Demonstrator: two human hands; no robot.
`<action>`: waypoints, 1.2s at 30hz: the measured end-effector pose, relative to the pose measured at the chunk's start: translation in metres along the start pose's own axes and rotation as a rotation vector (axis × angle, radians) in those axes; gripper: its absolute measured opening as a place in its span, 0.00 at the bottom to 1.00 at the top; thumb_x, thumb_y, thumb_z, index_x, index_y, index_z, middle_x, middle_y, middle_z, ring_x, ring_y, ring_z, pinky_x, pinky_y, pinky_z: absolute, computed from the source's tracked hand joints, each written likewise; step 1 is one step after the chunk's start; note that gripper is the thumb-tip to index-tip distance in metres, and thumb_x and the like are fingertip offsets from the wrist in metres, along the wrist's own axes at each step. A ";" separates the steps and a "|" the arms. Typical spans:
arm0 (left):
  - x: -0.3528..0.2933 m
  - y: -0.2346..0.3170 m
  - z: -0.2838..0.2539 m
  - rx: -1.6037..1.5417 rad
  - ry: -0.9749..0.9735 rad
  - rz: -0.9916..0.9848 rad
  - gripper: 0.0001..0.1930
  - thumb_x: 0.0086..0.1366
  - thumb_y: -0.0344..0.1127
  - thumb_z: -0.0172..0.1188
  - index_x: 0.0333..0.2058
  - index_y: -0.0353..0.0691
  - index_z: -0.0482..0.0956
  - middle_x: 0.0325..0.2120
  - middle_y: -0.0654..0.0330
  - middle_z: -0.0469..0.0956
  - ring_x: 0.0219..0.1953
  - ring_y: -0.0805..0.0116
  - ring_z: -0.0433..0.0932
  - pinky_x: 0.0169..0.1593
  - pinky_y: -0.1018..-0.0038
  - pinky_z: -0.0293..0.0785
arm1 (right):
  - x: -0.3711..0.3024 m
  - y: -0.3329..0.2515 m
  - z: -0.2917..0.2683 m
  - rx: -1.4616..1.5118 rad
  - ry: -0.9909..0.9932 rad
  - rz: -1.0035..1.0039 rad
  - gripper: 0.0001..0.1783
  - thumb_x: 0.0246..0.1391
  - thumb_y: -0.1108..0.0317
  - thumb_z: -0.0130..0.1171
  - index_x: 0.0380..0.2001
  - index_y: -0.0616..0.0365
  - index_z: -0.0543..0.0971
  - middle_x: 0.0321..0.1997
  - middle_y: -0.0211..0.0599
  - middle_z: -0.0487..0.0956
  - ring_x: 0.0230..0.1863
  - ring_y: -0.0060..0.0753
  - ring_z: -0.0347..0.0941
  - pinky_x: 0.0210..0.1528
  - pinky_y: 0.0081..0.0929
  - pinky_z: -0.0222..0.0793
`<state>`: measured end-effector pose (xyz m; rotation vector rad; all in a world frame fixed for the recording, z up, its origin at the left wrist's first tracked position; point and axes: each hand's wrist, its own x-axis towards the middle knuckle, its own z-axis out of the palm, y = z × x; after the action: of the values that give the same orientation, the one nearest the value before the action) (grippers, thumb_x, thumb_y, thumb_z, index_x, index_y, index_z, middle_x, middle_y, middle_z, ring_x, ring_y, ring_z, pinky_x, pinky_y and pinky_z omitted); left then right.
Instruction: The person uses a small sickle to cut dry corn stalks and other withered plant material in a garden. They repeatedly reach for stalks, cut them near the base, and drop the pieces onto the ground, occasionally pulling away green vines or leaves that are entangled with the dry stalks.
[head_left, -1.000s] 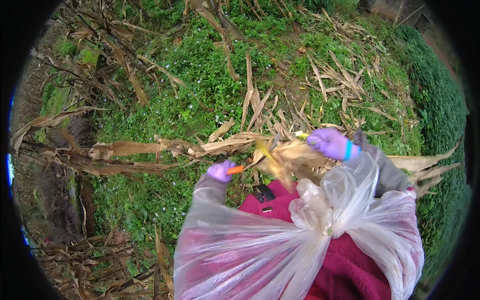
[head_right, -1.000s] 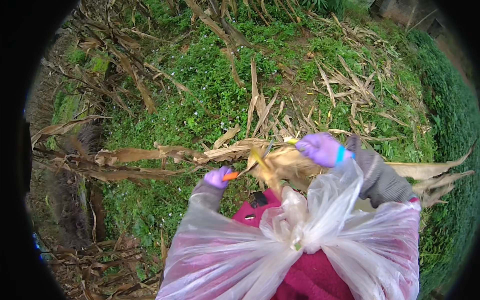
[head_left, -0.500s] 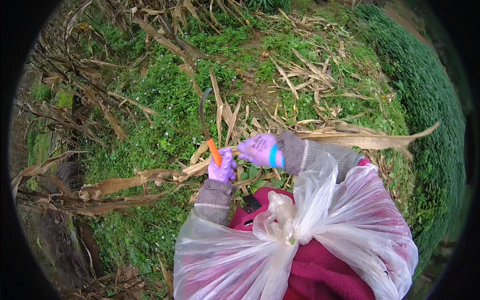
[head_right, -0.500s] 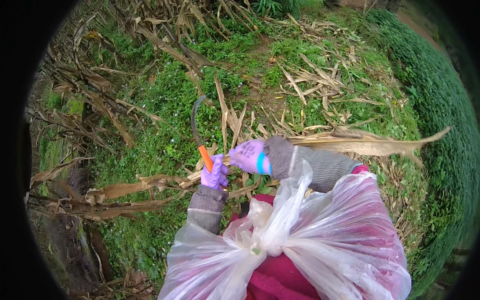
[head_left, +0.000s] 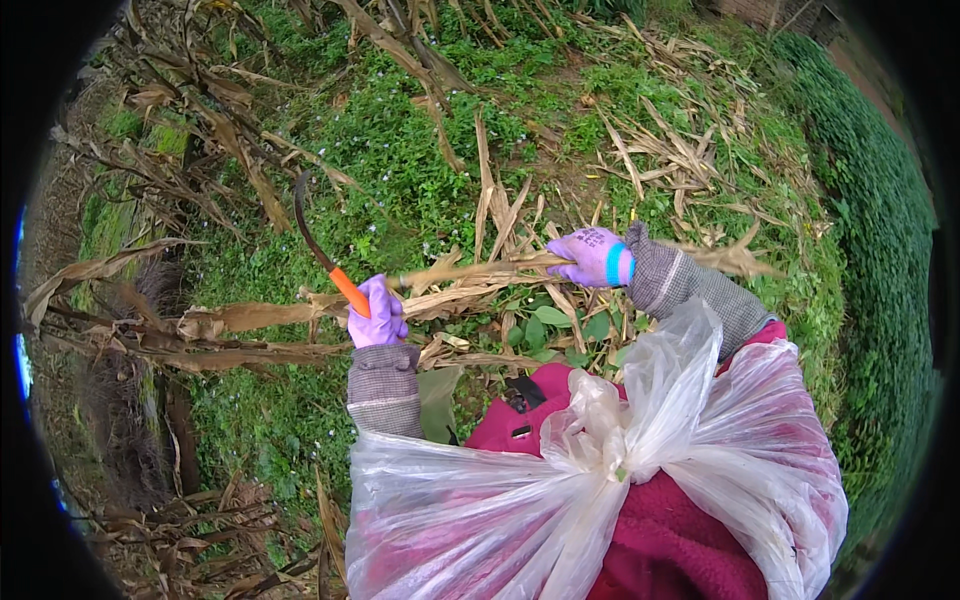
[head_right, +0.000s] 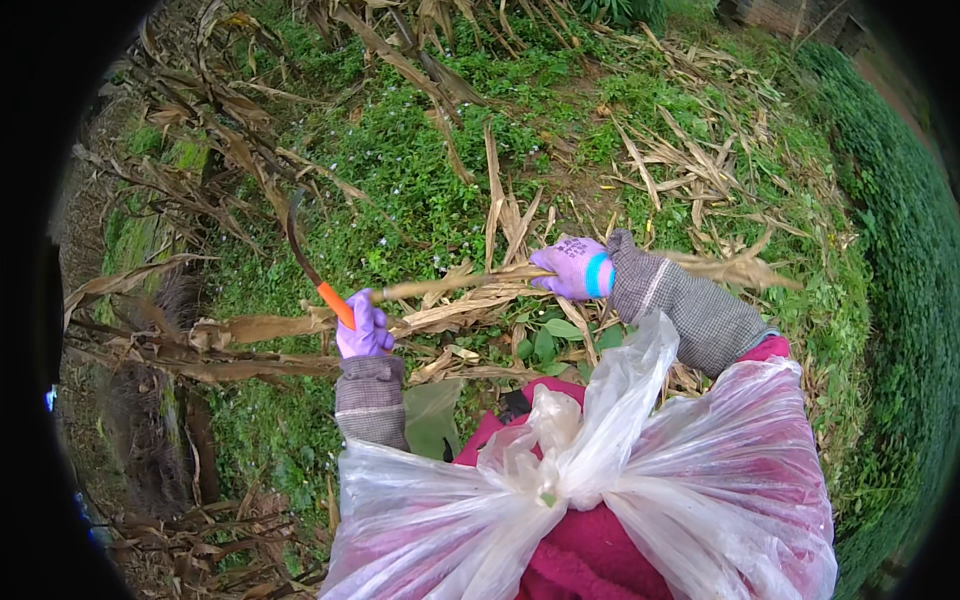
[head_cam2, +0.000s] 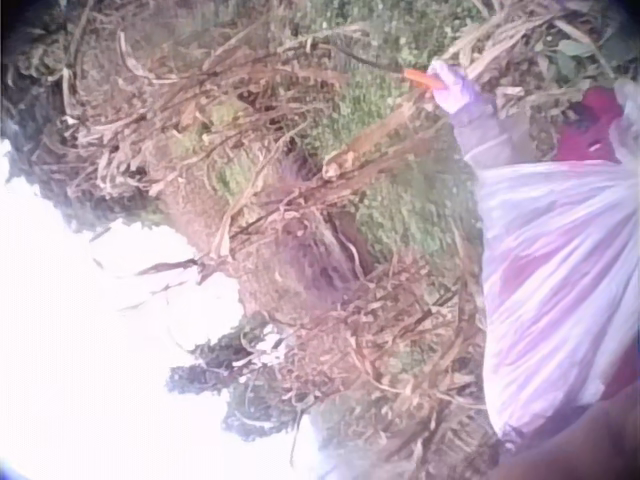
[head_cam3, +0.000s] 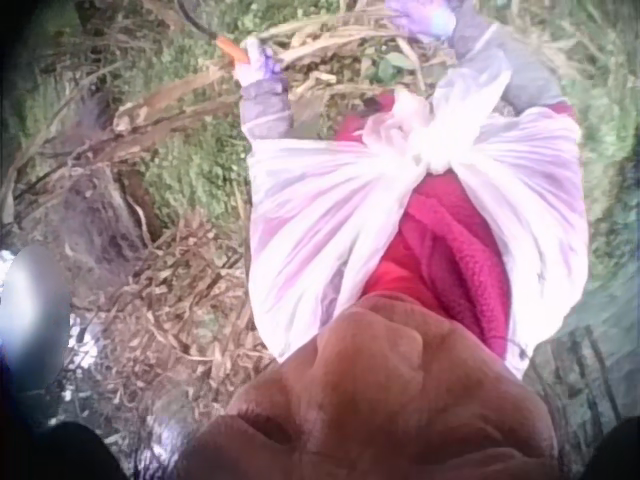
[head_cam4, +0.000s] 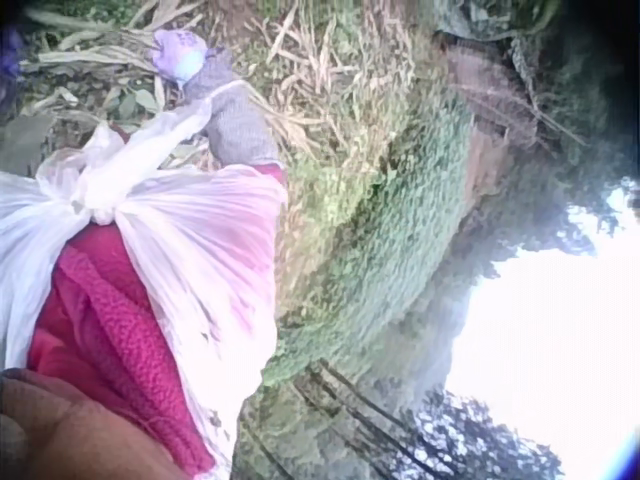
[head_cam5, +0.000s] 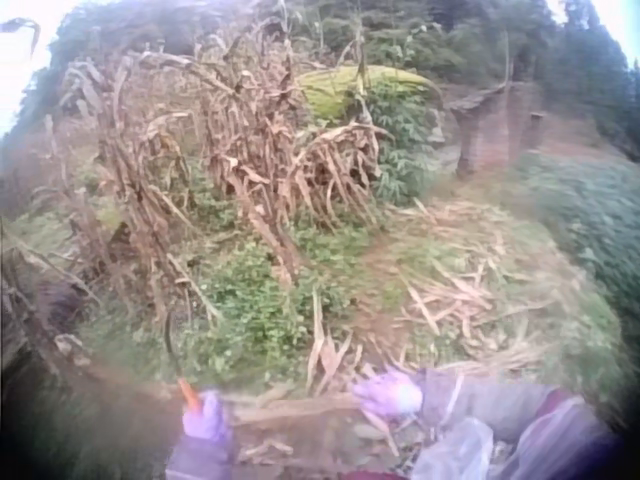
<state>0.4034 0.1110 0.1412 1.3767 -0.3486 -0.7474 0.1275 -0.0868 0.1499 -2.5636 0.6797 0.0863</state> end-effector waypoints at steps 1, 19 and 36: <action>0.002 -0.011 -0.002 0.058 0.052 0.176 0.17 0.63 0.45 0.57 0.41 0.37 0.72 0.17 0.65 0.68 0.13 0.80 0.62 0.16 0.80 0.60 | 0.003 -0.009 -0.006 0.037 -0.022 0.054 0.16 0.55 0.52 0.52 0.36 0.54 0.72 0.29 0.44 0.76 0.34 0.50 0.75 0.38 0.43 0.68; -0.022 -0.116 -0.028 1.108 -0.766 0.473 0.08 0.59 0.35 0.54 0.36 0.41 0.76 0.26 0.51 0.77 0.29 0.51 0.77 0.33 0.63 0.74 | -0.018 -0.053 0.015 0.451 -0.479 0.103 0.25 0.55 0.46 0.52 0.29 0.61 0.79 0.20 0.33 0.76 0.24 0.24 0.70 0.29 0.27 0.66; -0.029 -0.092 -0.012 1.093 -0.566 0.374 0.08 0.59 0.40 0.55 0.32 0.44 0.76 0.23 0.54 0.77 0.26 0.53 0.77 0.29 0.65 0.72 | -0.020 -0.036 -0.005 1.186 -0.523 0.232 0.11 0.54 0.67 0.50 0.39 0.57 0.76 0.27 0.26 0.77 0.17 0.12 0.64 0.19 0.16 0.65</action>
<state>0.3647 0.1379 0.0563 1.9845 -1.5902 -0.6236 0.1270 -0.0526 0.1739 -1.2467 0.5574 0.3084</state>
